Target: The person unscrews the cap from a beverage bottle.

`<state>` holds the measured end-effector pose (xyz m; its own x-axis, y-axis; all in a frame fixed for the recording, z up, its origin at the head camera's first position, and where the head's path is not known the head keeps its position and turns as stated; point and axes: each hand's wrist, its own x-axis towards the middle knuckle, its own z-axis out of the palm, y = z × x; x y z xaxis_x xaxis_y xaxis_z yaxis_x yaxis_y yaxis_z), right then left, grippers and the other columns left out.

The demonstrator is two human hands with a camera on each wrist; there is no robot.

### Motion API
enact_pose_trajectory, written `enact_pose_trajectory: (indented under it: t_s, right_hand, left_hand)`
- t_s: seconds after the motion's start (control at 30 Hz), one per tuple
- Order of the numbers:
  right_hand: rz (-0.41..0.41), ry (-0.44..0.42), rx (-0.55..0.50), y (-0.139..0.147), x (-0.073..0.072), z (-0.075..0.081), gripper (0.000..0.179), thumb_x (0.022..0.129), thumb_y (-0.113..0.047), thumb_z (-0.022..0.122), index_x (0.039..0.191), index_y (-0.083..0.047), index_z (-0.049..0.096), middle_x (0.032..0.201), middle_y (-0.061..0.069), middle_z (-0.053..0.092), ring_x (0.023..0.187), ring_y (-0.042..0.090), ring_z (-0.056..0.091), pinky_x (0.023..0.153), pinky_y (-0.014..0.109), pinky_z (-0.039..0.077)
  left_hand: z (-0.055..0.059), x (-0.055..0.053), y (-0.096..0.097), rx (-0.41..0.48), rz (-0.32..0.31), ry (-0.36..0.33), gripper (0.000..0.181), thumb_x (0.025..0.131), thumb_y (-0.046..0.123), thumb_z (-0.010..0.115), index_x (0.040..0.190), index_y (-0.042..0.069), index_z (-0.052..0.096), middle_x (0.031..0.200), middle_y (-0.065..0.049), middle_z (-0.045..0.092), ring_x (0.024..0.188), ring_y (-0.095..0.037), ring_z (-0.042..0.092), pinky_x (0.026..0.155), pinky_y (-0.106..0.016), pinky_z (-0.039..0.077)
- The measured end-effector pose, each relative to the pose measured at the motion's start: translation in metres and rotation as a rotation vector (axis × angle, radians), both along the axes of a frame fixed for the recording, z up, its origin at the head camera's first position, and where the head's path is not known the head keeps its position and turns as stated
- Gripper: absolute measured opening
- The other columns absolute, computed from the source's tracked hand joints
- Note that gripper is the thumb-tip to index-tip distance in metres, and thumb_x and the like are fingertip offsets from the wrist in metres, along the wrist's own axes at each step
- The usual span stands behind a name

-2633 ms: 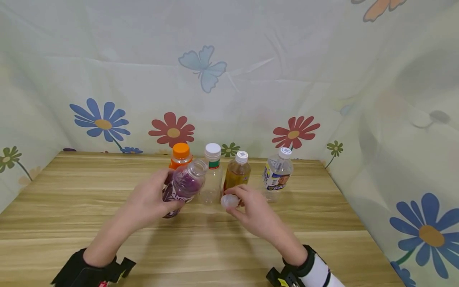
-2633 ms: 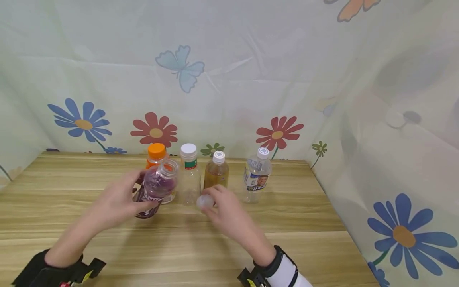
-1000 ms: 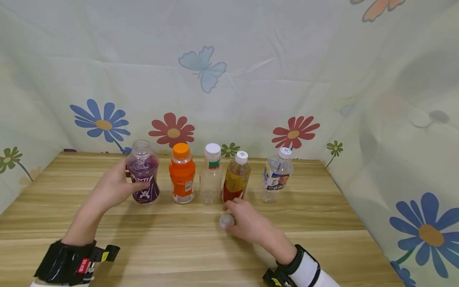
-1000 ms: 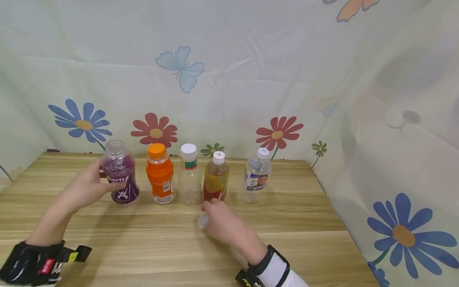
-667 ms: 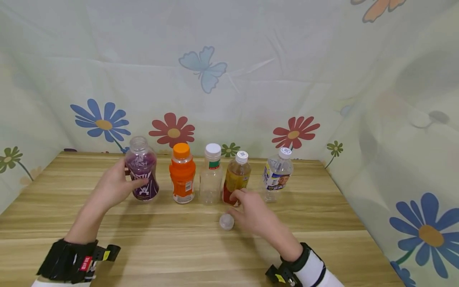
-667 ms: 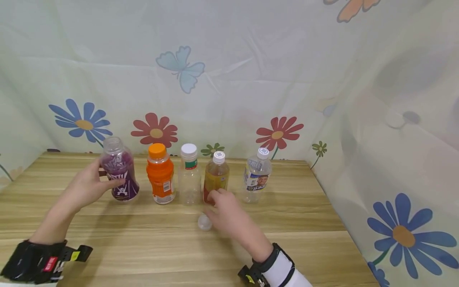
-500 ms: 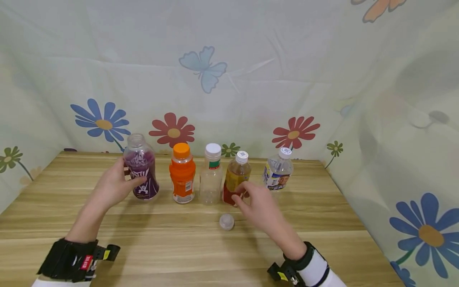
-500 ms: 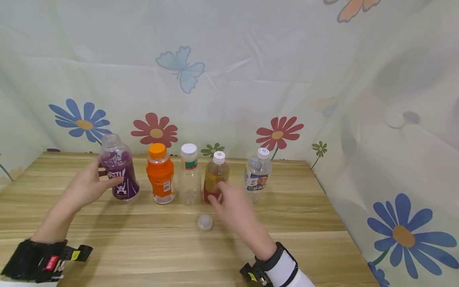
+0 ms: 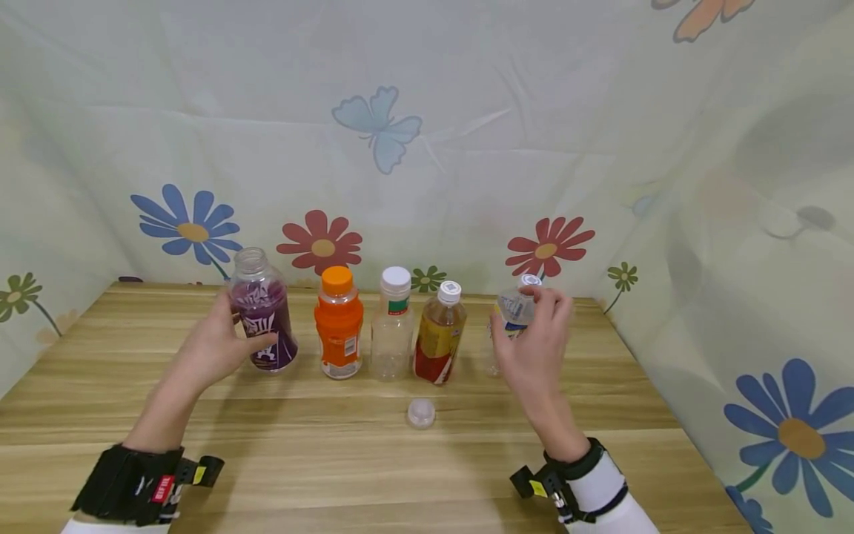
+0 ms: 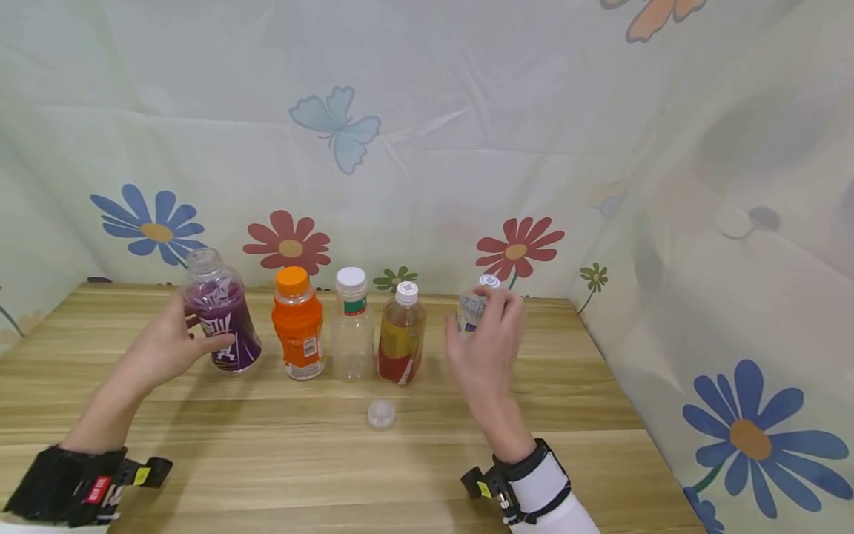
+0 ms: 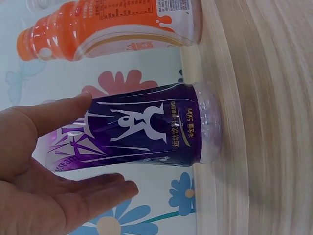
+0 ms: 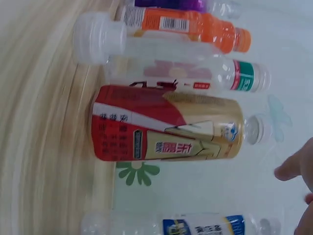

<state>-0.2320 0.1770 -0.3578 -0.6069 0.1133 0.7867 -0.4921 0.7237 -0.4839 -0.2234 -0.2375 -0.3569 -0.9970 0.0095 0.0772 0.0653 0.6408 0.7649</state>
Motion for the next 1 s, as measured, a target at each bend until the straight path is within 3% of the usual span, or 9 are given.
enact_pose_trajectory:
  t_s: [0.2, 0.43, 0.7, 1.0]
  right_hand:
    - [-0.086, -0.016, 0.035, 0.013, -0.011, -0.004, 0.085, 0.083, -0.017, 0.086, 0.149, -0.005, 0.034, 0.145, 0.027, 0.029, 0.135, 0.043, 0.029, 0.104, 0.066, 0.025]
    - [-0.057, -0.118, 0.067, 0.023, -0.017, -0.007, 0.096, 0.081, -0.021, 0.089, 0.157, -0.014, 0.031, 0.146, 0.029, 0.032, 0.131, 0.047, 0.035, 0.099, 0.067, 0.033]
    - [-0.026, -0.308, 0.073, 0.024, -0.018, -0.005, 0.086, 0.087, -0.014, 0.084, 0.158, -0.015, 0.035, 0.142, 0.028, 0.04, 0.122, 0.044, 0.049, 0.091, 0.062, 0.051]
    - [0.007, -0.305, 0.067, 0.025, -0.009, 0.004, 0.08, 0.087, -0.012, 0.083, 0.155, -0.012, 0.04, 0.139, 0.028, 0.046, 0.12, 0.047, 0.054, 0.087, 0.063, 0.053]
  left_hand:
    - [0.005, 0.004, -0.001, -0.041, 0.049, -0.008, 0.127, 0.09, 0.033, 0.081, 0.156, -0.002, -0.022, 0.158, -0.043, 0.01, 0.14, -0.066, 0.018, 0.104, -0.079, 0.022]
    - [0.011, 0.008, 0.003, -0.123, 0.117, 0.032, 0.129, 0.086, 0.039, 0.083, 0.158, -0.004, -0.016, 0.153, -0.049, 0.006, 0.135, -0.068, 0.021, 0.1, -0.081, 0.027]
    - [0.015, 0.013, 0.008, -0.18, 0.164, 0.137, 0.13, 0.084, 0.037, 0.085, 0.16, -0.001, -0.013, 0.154, -0.045, 0.008, 0.137, -0.065, 0.017, 0.103, -0.08, 0.023]
    - [0.025, 0.021, 0.019, -0.195, 0.164, 0.199, 0.129, 0.083, 0.037, 0.086, 0.162, 0.0, -0.009, 0.156, -0.042, 0.01, 0.138, -0.063, 0.017, 0.105, -0.08, 0.02]
